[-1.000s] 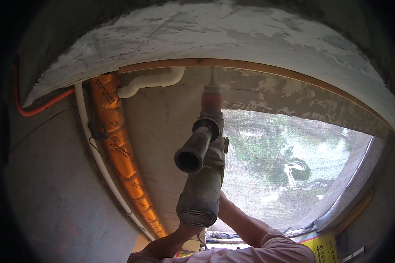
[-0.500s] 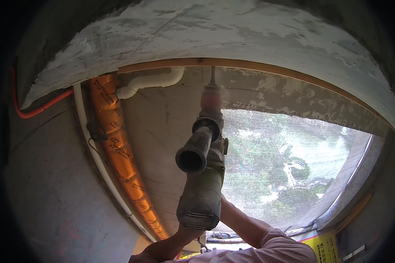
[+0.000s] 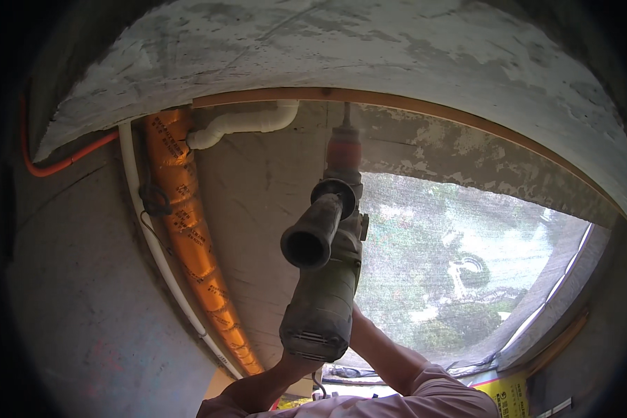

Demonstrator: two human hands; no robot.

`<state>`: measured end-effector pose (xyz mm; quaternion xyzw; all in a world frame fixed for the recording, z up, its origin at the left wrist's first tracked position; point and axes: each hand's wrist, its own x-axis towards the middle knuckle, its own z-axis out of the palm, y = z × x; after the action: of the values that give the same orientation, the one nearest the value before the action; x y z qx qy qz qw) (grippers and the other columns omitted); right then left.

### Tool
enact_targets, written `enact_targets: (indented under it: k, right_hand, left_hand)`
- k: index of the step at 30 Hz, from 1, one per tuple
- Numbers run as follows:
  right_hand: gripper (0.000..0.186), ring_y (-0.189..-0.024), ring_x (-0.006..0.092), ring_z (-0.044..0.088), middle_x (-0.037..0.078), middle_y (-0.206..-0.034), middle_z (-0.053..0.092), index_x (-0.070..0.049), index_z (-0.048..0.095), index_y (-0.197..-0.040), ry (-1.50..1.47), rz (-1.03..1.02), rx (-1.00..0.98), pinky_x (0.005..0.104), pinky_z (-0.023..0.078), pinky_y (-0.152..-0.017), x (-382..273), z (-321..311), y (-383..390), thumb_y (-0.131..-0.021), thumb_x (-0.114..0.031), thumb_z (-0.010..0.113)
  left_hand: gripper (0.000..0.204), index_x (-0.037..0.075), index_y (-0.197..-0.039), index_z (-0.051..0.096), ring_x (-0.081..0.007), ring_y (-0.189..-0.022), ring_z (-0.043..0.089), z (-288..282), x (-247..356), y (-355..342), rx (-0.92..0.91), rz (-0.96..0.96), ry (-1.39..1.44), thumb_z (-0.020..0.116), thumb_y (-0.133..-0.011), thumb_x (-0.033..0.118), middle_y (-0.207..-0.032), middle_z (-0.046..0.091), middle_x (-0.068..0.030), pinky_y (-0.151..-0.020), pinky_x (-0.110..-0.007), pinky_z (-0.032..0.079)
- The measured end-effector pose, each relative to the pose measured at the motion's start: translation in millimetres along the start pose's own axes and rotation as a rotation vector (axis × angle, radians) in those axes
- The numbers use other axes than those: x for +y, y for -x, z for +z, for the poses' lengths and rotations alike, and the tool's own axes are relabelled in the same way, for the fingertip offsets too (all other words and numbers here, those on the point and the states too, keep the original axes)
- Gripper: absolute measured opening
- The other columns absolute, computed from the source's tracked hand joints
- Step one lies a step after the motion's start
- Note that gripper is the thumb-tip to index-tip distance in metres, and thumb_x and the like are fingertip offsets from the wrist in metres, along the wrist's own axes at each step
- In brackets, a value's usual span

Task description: Using a hammer drill to create holes in a concrete lintel above a window.

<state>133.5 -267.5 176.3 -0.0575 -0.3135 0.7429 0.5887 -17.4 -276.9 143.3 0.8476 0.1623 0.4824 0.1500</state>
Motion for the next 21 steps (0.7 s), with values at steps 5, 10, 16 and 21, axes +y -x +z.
enact_targets:
  k: [5, 10, 16, 21]
  right_hand:
    - [0.029, -0.096, 0.0203, 0.062, 0.011, -0.108, 0.063, -0.005, 0.057, -0.117, 0.023, -0.020, 0.040, 0.0346, 0.053, -0.085, -1.0, -0.8, -0.6, -0.098, -0.026, 0.050]
    - [0.028, -0.094, 0.0207, 0.062, 0.011, -0.106, 0.064, -0.006, 0.058, -0.115, 0.053, -0.045, 0.077, 0.0351, 0.053, -0.084, -0.9, 2.0, -1.6, -0.098, -0.027, 0.049]
    - [0.028, -0.093, 0.0211, 0.063, 0.011, -0.104, 0.065, -0.006, 0.060, -0.112, 0.088, -0.070, 0.126, 0.0357, 0.053, -0.083, -2.3, 0.9, -3.7, -0.098, -0.028, 0.049]
    - [0.032, -0.098, 0.0214, 0.062, 0.012, -0.110, 0.063, -0.004, 0.055, -0.120, -0.026, -0.030, 0.023, 0.0357, 0.053, -0.087, -3.8, -16.8, -3.5, -0.098, -0.027, 0.051]
  left_hand:
    - [0.101, 0.000, -0.139, 0.021, -0.0263, -0.119, 0.047, -8.7, 6.7, -10.3, 0.079, -0.045, 0.184, 0.086, -0.064, 0.018, -0.128, 0.042, -0.0165, -0.100, -0.038, 0.040]
    - [0.100, 0.000, -0.139, 0.021, -0.0255, -0.117, 0.049, -4.4, -1.1, -7.3, 0.021, 0.006, 0.001, 0.086, -0.064, 0.018, -0.126, 0.044, -0.0158, -0.098, -0.038, 0.041]
    - [0.101, 0.001, -0.139, 0.021, -0.0260, -0.117, 0.048, -2.1, -4.6, -6.4, 0.043, 0.031, -0.005, 0.087, -0.064, 0.018, -0.127, 0.043, -0.0161, -0.099, -0.038, 0.041]
    - [0.101, 0.000, -0.139, 0.023, -0.0260, -0.118, 0.047, -8.1, 1.2, -9.6, 0.044, -0.005, 0.032, 0.087, -0.064, 0.020, -0.128, 0.041, -0.0161, -0.099, -0.038, 0.040]
